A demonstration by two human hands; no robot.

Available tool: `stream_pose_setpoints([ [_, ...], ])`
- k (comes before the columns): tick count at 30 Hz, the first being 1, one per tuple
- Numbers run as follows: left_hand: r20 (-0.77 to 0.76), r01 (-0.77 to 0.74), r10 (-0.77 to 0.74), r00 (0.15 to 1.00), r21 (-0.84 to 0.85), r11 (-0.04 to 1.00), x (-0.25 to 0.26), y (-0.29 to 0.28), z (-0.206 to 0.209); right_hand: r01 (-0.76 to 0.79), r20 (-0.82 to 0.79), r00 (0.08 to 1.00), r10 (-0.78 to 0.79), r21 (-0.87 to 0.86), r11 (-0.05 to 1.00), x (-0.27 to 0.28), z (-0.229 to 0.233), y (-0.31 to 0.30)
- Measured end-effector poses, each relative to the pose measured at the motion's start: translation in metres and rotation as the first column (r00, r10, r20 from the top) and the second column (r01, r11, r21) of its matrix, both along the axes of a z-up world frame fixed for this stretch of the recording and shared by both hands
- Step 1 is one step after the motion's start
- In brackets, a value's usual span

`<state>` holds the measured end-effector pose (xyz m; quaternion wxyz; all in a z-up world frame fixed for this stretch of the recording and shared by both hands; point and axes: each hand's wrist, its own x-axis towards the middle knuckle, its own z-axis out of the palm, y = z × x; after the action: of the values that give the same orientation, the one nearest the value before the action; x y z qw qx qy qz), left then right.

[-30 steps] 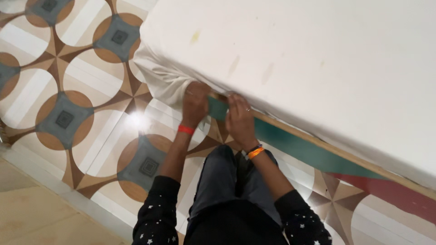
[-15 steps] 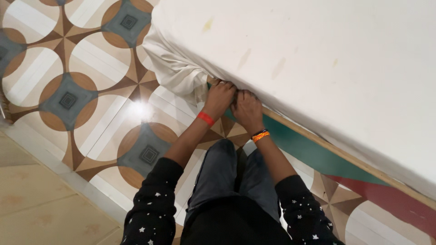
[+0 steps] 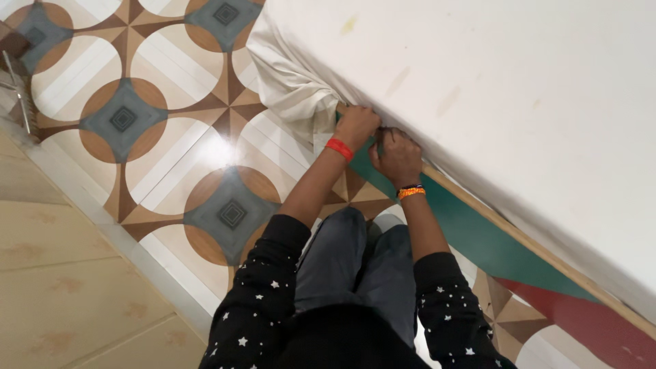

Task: The person sits on the floor and tucks a white bedsheet under the mattress by hand. They work along the side of the bed, pulling and folding the sheet to secure it under the mattress edge.

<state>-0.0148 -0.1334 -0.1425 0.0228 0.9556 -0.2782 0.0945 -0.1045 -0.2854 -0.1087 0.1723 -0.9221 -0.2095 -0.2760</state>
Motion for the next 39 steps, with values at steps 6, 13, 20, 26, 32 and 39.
stream_pose_setpoints([
  [6,-0.034,0.04,-0.039,0.999,0.036,0.999,-0.008,0.007,0.014,0.009,-0.01,1.0,-0.009,0.004,1.0,-0.001,-0.003,-0.001],
  [13,-0.021,-0.022,0.019,1.0,-0.1,0.995,-0.024,0.017,0.037,0.022,-0.005,1.0,-0.022,-0.011,1.0,0.001,-0.007,-0.004],
  [20,0.021,-0.035,0.044,0.999,-0.304,0.952,-0.042,0.015,0.017,-0.052,0.07,0.996,0.048,0.044,0.998,-0.001,-0.004,-0.007],
  [26,0.181,-0.054,0.127,0.975,-0.364,0.93,-0.055,-0.001,0.002,-0.078,0.039,0.996,0.077,0.012,0.997,-0.005,0.001,-0.006],
  [32,0.309,-0.032,0.189,0.932,-0.447,0.894,-0.099,-0.007,0.028,-0.048,0.068,0.996,0.048,0.001,0.999,-0.005,0.004,-0.005],
  [39,-0.12,-0.188,0.18,0.976,-0.882,0.432,-0.13,0.017,0.007,-0.017,0.053,0.998,0.019,-0.026,1.0,-0.017,0.006,-0.004],
])
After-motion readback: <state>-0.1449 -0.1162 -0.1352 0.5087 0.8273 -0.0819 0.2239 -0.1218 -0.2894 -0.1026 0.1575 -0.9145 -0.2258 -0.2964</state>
